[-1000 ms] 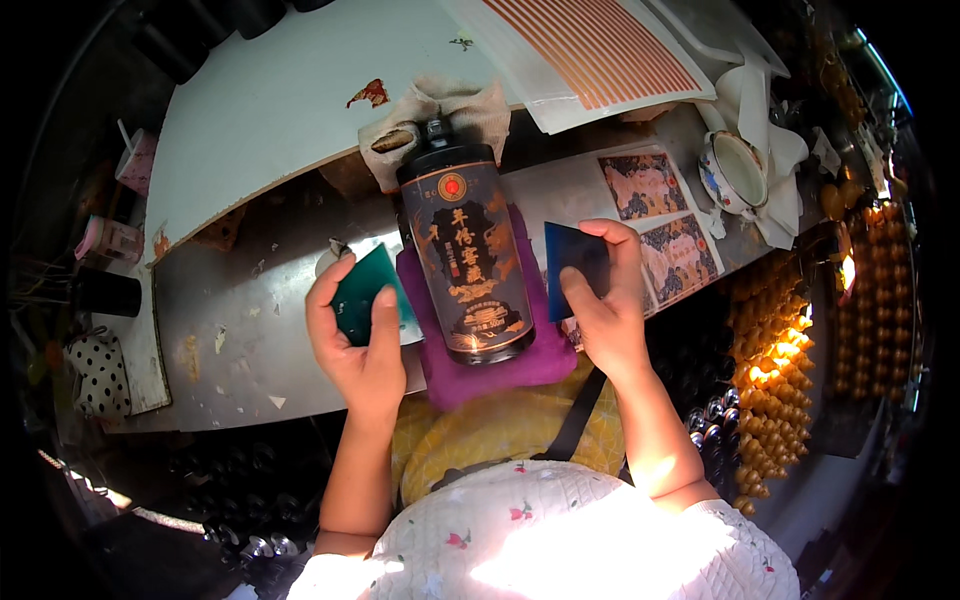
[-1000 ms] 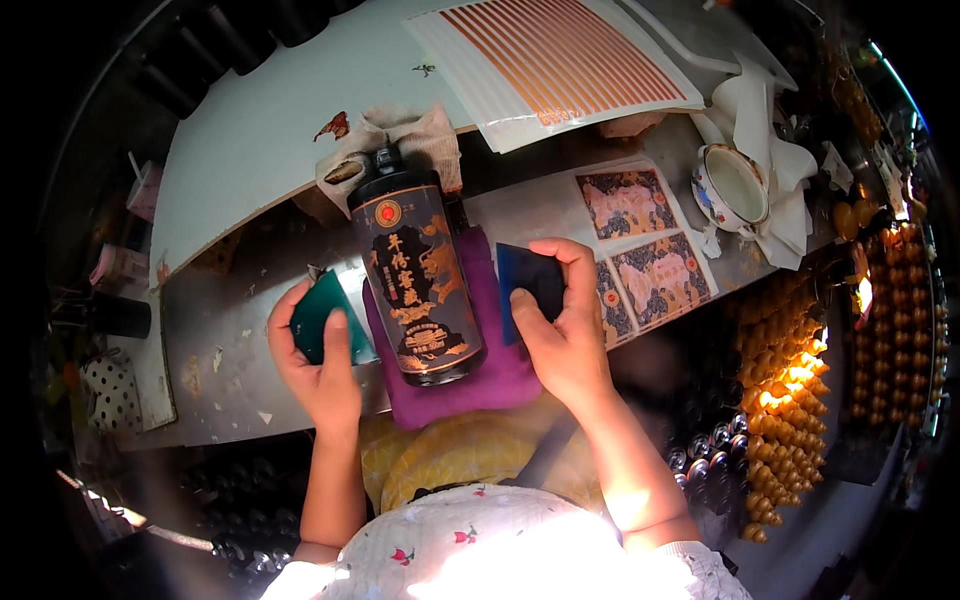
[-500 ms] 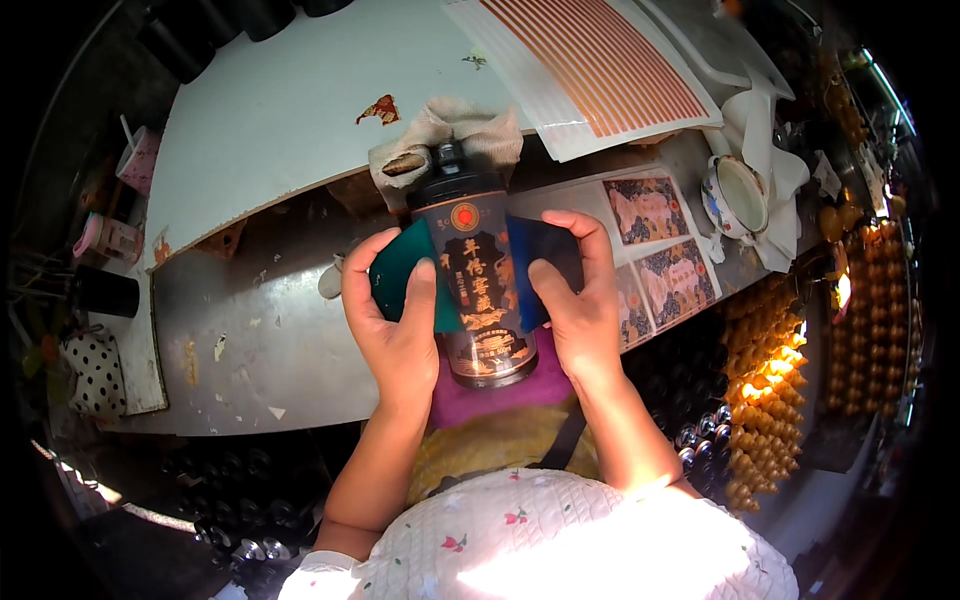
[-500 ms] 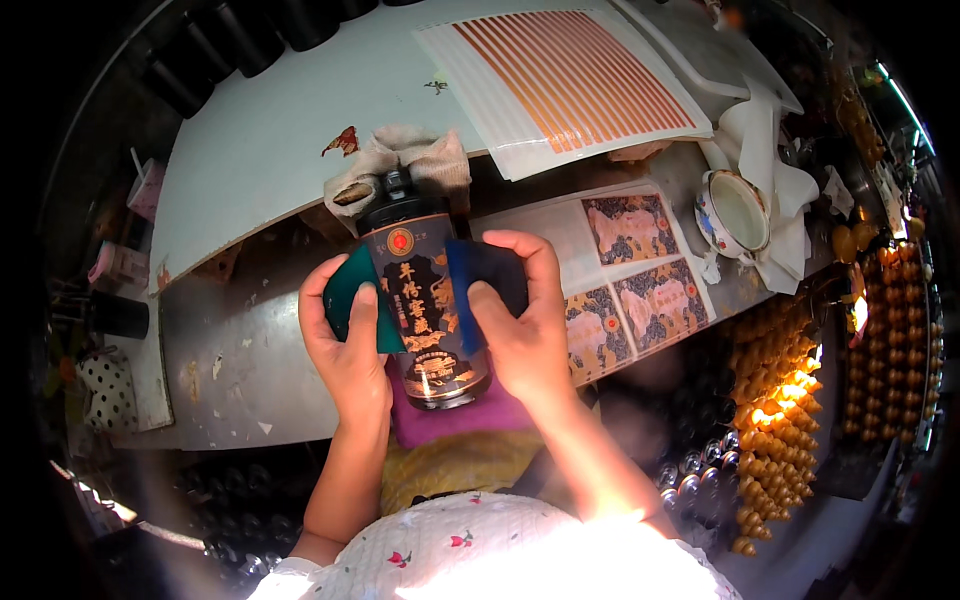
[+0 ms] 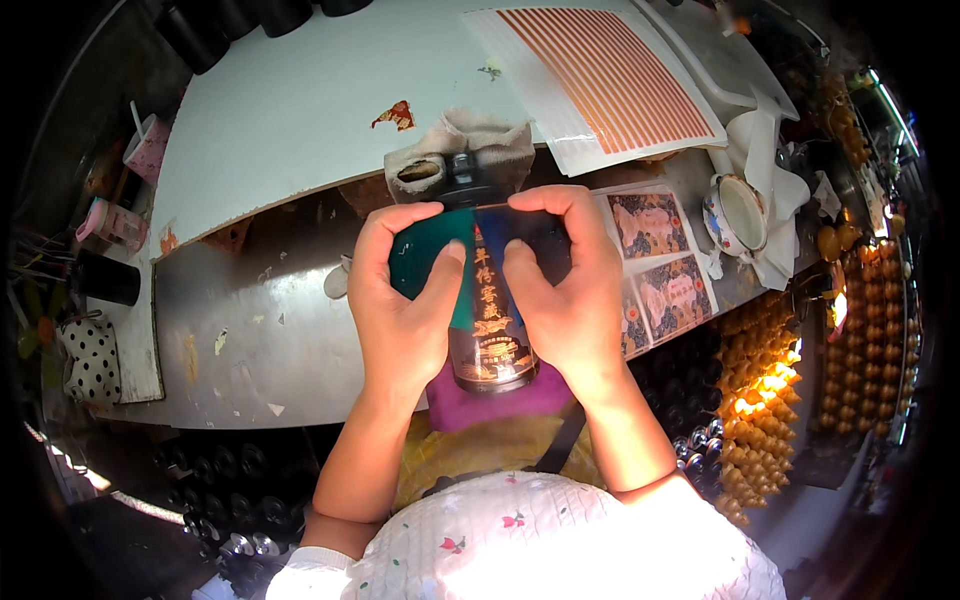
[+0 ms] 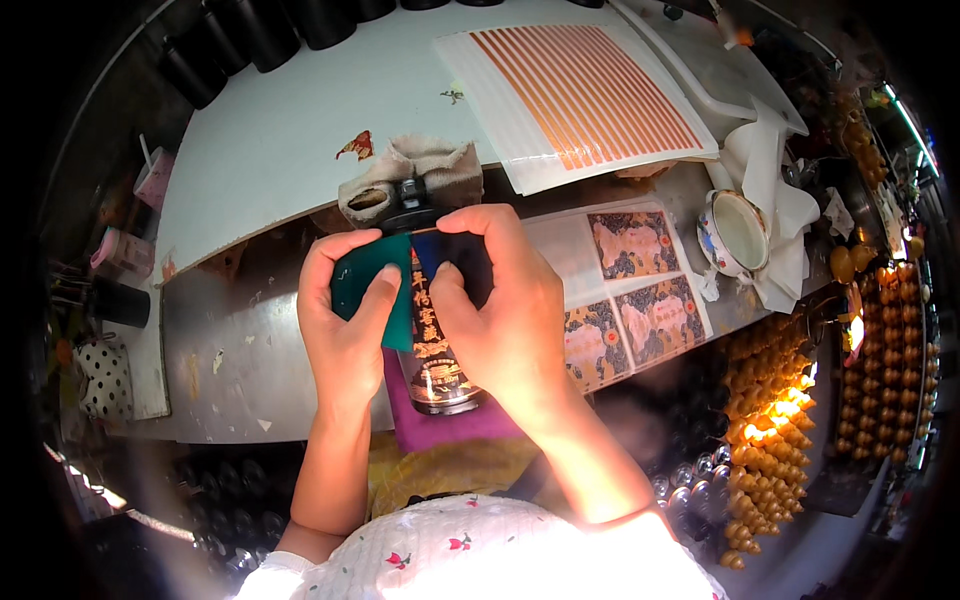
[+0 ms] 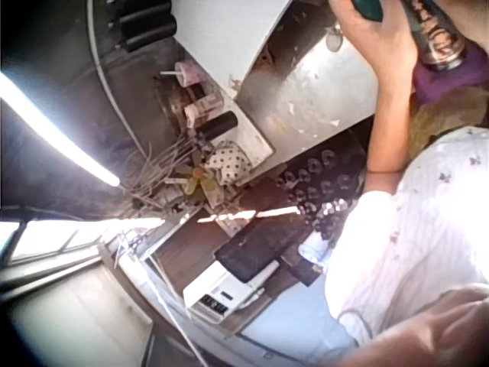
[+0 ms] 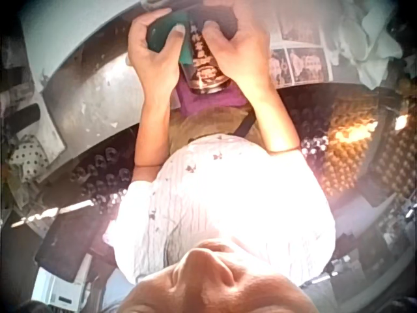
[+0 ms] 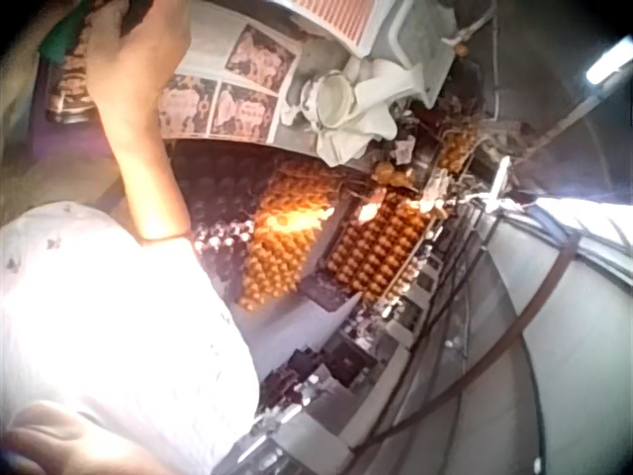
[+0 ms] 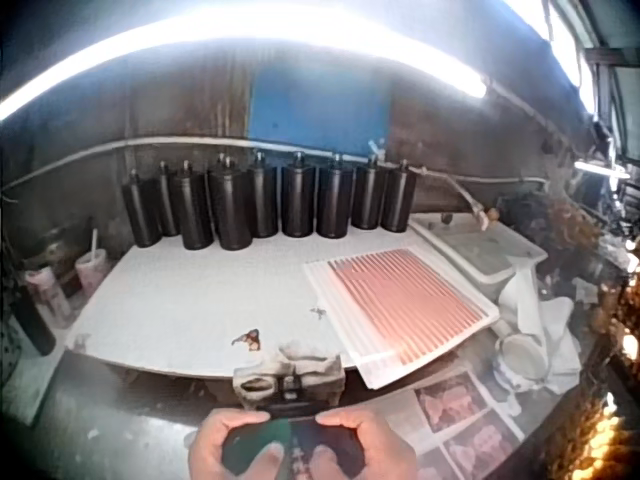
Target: The person wraps a decorative orange band around a black cylindrical container. They use a purple cloth to hold the container steady while applying the band and smoothing it with their fingers. The person repeats this process on multiple containers, ensuring the band is aligned and secure.
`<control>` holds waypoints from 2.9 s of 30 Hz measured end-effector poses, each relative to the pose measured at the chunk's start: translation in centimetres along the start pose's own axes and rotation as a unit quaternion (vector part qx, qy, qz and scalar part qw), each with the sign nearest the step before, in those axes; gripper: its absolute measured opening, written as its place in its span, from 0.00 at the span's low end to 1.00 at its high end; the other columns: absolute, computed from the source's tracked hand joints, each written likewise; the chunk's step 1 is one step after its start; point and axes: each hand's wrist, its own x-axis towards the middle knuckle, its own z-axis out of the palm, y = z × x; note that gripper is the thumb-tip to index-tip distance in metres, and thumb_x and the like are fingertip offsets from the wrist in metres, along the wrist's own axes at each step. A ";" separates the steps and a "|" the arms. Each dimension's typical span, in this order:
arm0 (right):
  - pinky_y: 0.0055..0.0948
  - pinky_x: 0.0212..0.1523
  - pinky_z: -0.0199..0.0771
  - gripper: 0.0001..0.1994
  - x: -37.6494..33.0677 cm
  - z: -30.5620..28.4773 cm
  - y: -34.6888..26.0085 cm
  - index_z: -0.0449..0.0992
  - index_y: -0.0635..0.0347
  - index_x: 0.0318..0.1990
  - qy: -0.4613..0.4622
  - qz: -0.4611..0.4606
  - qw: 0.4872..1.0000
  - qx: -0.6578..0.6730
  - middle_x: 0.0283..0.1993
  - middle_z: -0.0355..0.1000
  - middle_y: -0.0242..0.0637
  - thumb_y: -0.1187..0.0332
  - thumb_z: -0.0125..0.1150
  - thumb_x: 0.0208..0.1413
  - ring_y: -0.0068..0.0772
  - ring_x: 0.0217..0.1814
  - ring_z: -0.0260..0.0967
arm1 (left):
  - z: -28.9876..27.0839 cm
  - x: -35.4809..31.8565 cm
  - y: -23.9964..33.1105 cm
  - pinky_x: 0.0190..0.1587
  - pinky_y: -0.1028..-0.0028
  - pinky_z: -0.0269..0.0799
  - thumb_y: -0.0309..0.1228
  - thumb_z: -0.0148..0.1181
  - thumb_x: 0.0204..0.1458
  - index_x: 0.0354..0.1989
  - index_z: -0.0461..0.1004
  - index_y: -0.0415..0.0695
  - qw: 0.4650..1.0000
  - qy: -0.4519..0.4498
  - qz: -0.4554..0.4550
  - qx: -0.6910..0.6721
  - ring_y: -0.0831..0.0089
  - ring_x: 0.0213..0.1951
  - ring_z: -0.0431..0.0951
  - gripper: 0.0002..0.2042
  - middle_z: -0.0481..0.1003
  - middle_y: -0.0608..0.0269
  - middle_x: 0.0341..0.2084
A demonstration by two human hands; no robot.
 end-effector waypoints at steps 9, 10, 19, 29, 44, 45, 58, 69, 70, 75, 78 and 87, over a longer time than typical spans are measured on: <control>0.22 0.44 0.70 0.14 -0.9 -0.7 1.9 0.71 0.64 0.48 0.017 0.215 0.961 0.175 0.42 0.71 0.35 0.81 0.56 0.52 0.20 0.41 0.68 | 0.0 -0.9 -1.4 0.48 0.78 0.72 0.23 0.62 0.56 0.51 0.70 0.41 0.977 0.084 -0.115 -0.158 0.80 0.44 0.74 0.14 0.72 0.64 0.42; 0.22 0.44 0.71 0.14 -1.0 -0.6 2.2 0.71 0.64 0.48 0.022 0.231 0.952 0.199 0.43 0.71 0.34 0.81 0.56 0.53 0.21 0.42 0.68 | 0.0 -0.9 -1.6 0.39 0.80 0.74 0.25 0.62 0.57 0.51 0.70 0.42 0.974 0.101 -0.129 -0.159 0.81 0.40 0.74 0.14 0.73 0.65 0.41; 0.22 0.52 0.68 0.18 -2.8 -1.0 4.3 0.68 0.63 0.54 0.037 0.192 0.948 0.251 0.48 0.69 0.35 0.82 0.57 0.55 0.21 0.49 0.67 | -5.1 -2.1 -2.3 0.33 0.75 0.76 0.30 0.64 0.58 0.53 0.71 0.44 0.974 0.052 -0.173 -0.141 0.77 0.33 0.77 0.16 0.75 0.63 0.38; 0.23 0.50 0.71 0.14 1.7 -2.2 5.5 0.73 0.64 0.48 -0.023 0.005 0.997 0.071 0.43 0.74 0.34 0.83 0.62 0.53 0.22 0.45 0.71 | -8.0 -6.1 -1.5 0.30 0.73 0.69 0.43 0.78 0.38 0.57 0.74 0.40 0.939 -0.220 -0.059 0.259 0.75 0.29 0.73 0.36 0.72 0.62 0.38; 0.36 0.35 0.73 0.12 0.9 -4.7 -2.1 0.81 0.55 0.37 -0.417 -0.214 0.880 -0.081 0.31 0.75 0.33 0.70 0.74 0.42 0.39 0.36 0.74 | -4.6 -8.2 -3.3 0.30 0.66 0.74 0.37 0.79 0.29 0.67 0.66 0.47 0.920 -0.095 0.143 0.352 0.61 0.30 0.77 0.48 0.71 0.59 0.35; 0.37 0.36 0.73 0.12 2.8 -3.6 -1.4 0.80 0.57 0.38 -0.361 -0.200 0.907 -0.083 0.32 0.75 0.35 0.70 0.73 0.43 0.42 0.36 0.74 | -4.4 -8.1 -3.4 0.30 0.66 0.74 0.37 0.79 0.29 0.67 0.67 0.46 0.920 -0.094 0.154 0.349 0.61 0.30 0.77 0.47 0.71 0.59 0.35; 0.40 0.36 0.75 0.07 2.5 -0.9 -3.5 0.77 0.58 0.33 -0.425 -0.282 0.843 -0.171 0.32 0.74 0.37 0.68 0.67 0.46 0.45 0.37 0.72 | -4.1 -8.4 -4.5 0.29 0.64 0.74 0.39 0.80 0.29 0.62 0.71 0.47 0.932 -0.047 0.169 0.318 0.59 0.29 0.78 0.44 0.72 0.58 0.35; 0.25 0.23 0.66 0.15 -3.0 -3.5 -3.4 0.82 0.57 0.37 -0.290 -0.297 0.903 -0.113 0.29 0.75 0.26 0.71 0.71 0.37 0.27 0.25 0.67 | -3.9 -8.4 -4.8 0.31 0.65 0.73 0.36 0.81 0.27 0.63 0.71 0.46 0.951 -0.050 0.147 0.269 0.58 0.31 0.78 0.45 0.74 0.58 0.31; 0.28 0.25 0.67 0.15 -2.6 -4.3 -2.2 0.82 0.57 0.38 -0.248 -0.323 0.900 -0.157 0.32 0.77 0.28 0.72 0.72 0.37 0.29 0.26 0.68 | -4.0 -8.4 -4.9 0.32 0.65 0.73 0.36 0.81 0.28 0.63 0.71 0.46 0.952 -0.052 0.154 0.259 0.58 0.31 0.78 0.45 0.74 0.58 0.31; 0.31 0.28 0.71 0.15 -5.2 -5.4 -2.5 0.82 0.57 0.37 -0.310 -0.271 0.905 -0.104 0.34 0.79 0.29 0.72 0.71 0.36 0.33 0.29 0.72 | -4.1 -8.2 -5.3 0.33 0.68 0.74 0.35 0.82 0.28 0.64 0.70 0.46 0.951 -0.066 0.166 0.253 0.61 0.31 0.78 0.46 0.76 0.58 0.32; 0.30 0.29 0.72 0.15 -4.7 -5.9 -0.8 0.82 0.57 0.37 -0.246 -0.305 0.914 -0.105 0.34 0.79 0.30 0.72 0.71 0.37 0.34 0.31 0.74 | -4.3 -8.1 -5.1 0.33 0.68 0.73 0.34 0.82 0.27 0.65 0.70 0.45 0.952 -0.081 0.164 0.244 0.62 0.31 0.77 0.47 0.76 0.58 0.32; 0.36 0.36 0.76 0.18 -6.5 -7.5 0.0 0.82 0.58 0.40 -0.311 -0.244 0.919 -0.010 0.36 0.80 0.35 0.74 0.73 0.36 0.38 0.34 0.77 | -4.4 -7.9 -4.9 0.39 0.71 0.74 0.29 0.77 0.33 0.67 0.67 0.45 0.957 -0.121 0.109 0.239 0.62 0.34 0.77 0.45 0.76 0.57 0.34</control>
